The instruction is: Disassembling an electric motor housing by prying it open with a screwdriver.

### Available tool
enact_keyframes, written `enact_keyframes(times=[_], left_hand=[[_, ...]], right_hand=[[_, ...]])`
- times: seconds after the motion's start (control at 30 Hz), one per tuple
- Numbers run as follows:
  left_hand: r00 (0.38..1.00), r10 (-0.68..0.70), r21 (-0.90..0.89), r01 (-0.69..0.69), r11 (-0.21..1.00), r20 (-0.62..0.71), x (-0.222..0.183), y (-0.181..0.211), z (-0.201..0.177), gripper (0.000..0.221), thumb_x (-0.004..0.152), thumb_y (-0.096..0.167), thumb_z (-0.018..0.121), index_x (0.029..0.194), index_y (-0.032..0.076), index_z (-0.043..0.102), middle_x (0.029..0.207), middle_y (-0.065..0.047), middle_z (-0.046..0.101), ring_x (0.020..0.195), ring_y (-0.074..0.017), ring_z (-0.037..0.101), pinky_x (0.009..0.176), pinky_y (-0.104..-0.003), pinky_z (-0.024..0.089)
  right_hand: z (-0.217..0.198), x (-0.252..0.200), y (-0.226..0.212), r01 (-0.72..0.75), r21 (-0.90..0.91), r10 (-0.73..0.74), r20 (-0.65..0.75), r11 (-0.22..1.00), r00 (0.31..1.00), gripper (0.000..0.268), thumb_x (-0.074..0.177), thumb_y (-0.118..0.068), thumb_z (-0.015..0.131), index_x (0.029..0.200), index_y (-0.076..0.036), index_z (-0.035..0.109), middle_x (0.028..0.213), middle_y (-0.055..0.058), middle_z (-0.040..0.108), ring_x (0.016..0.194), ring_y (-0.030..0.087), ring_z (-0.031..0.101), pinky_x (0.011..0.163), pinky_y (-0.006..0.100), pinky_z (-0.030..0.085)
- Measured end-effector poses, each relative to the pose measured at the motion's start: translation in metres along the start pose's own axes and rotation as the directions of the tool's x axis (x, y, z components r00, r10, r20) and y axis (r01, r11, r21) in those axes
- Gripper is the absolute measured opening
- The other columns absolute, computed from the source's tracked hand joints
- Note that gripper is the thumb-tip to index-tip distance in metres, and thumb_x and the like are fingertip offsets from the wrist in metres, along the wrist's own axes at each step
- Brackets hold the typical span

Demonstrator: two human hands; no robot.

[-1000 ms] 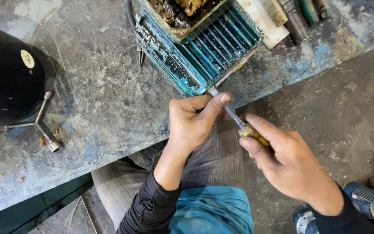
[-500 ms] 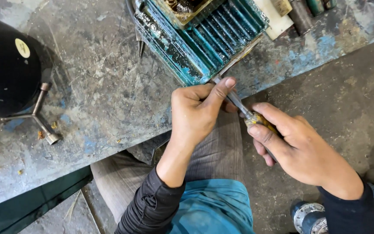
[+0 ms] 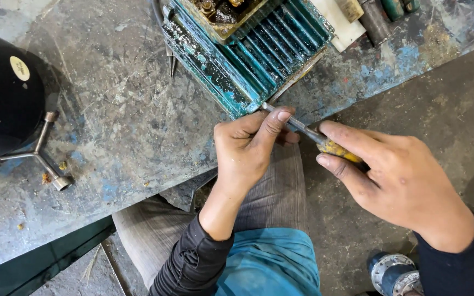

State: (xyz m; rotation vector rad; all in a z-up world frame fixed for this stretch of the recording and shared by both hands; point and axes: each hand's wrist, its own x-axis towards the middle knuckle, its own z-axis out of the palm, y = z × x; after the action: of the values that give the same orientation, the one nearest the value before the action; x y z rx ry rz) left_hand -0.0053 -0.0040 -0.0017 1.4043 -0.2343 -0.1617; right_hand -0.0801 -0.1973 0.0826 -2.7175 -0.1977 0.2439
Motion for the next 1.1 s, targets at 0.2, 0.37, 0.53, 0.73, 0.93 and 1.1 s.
enact_keyframes(times=[0.2, 0.37, 0.53, 0.73, 0.93, 1.1], left_hand=[[0.999, -0.043, 0.064, 0.044, 0.997, -0.014, 0.001, 0.010, 0.003, 0.025, 0.102, 0.026, 0.069, 0.092, 0.006, 0.080, 0.077, -0.008, 0.080, 0.069, -0.0123, 0.079, 0.060, -0.024, 0.061], [0.979, -0.201, 0.108, 0.198, 0.974, 0.025, 0.005, 0.024, -0.004, 0.036, 0.099, 0.033, 0.069, 0.073, 0.011, 0.080, 0.071, -0.004, 0.080, 0.060, -0.0070, 0.070, 0.055, -0.026, 0.054], [0.999, -0.028, 0.179, 0.025, 0.984, 0.017, 0.005, 0.015, -0.002, 0.042, 0.100, 0.032, 0.067, 0.065, 0.011, 0.074, 0.067, -0.003, 0.078, 0.054, -0.0070, 0.069, 0.046, -0.026, 0.049], [0.999, 0.001, 0.162, -0.008, 0.987, 0.042, 0.000, 0.010, -0.005, 0.038, 0.103, 0.030, 0.066, 0.074, 0.008, 0.078, 0.071, -0.002, 0.078, 0.051, -0.0025, 0.054, 0.046, -0.026, 0.041], [0.993, 0.076, 0.066, -0.081, 0.995, 0.086, -0.016, 0.011, -0.007, 0.035, 0.107, 0.023, 0.064, 0.075, 0.008, 0.065, 0.073, -0.001, 0.065, 0.068, -0.0089, 0.060, 0.061, -0.030, 0.048], [0.999, 0.036, 0.071, -0.038, 0.997, 0.028, -0.019, 0.004, -0.017, 0.026, 0.106, 0.025, 0.064, 0.094, 0.005, 0.075, 0.082, -0.004, 0.076, 0.072, -0.0131, 0.072, 0.064, -0.028, 0.059]], right_hand=[[-0.012, 0.009, 0.004, -0.175, -0.048, 0.181, 0.195, 0.983, 0.964, 0.055, 0.094, -0.043, 0.065, 0.145, -0.020, 0.064, 0.085, 0.008, 0.074, 0.061, 0.029, 0.066, 0.053, 0.048, 0.047], [-0.003, 0.008, 0.000, -0.531, 0.276, 0.364, 0.479, 0.801, 0.799, 0.027, 0.100, -0.040, 0.062, 0.112, -0.021, 0.075, 0.058, 0.003, 0.076, 0.049, 0.017, 0.074, 0.056, 0.033, 0.058], [0.010, 0.009, -0.007, -0.567, 0.431, 0.382, 0.444, 0.702, 0.811, 0.026, 0.104, -0.031, 0.058, 0.108, -0.011, 0.073, 0.066, 0.009, 0.072, 0.052, 0.020, 0.067, 0.057, 0.035, 0.054], [0.018, -0.002, -0.020, -0.350, 0.498, 0.271, 0.226, 0.794, 0.936, 0.035, 0.103, -0.030, 0.058, 0.132, -0.012, 0.065, 0.065, 0.005, 0.067, 0.050, 0.016, 0.063, 0.054, 0.034, 0.054], [0.035, -0.013, -0.026, -0.342, 0.364, 0.309, 0.148, 0.866, 0.940, 0.050, 0.100, -0.041, 0.056, 0.142, -0.014, 0.059, 0.067, 0.007, 0.070, 0.046, 0.022, 0.062, 0.050, 0.040, 0.044], [0.050, -0.014, -0.030, -0.142, 0.125, 0.152, -0.078, 0.982, 0.985, 0.049, 0.102, -0.037, 0.059, 0.143, -0.010, 0.058, 0.113, 0.011, 0.078, 0.078, 0.038, 0.074, 0.060, 0.051, 0.054]])
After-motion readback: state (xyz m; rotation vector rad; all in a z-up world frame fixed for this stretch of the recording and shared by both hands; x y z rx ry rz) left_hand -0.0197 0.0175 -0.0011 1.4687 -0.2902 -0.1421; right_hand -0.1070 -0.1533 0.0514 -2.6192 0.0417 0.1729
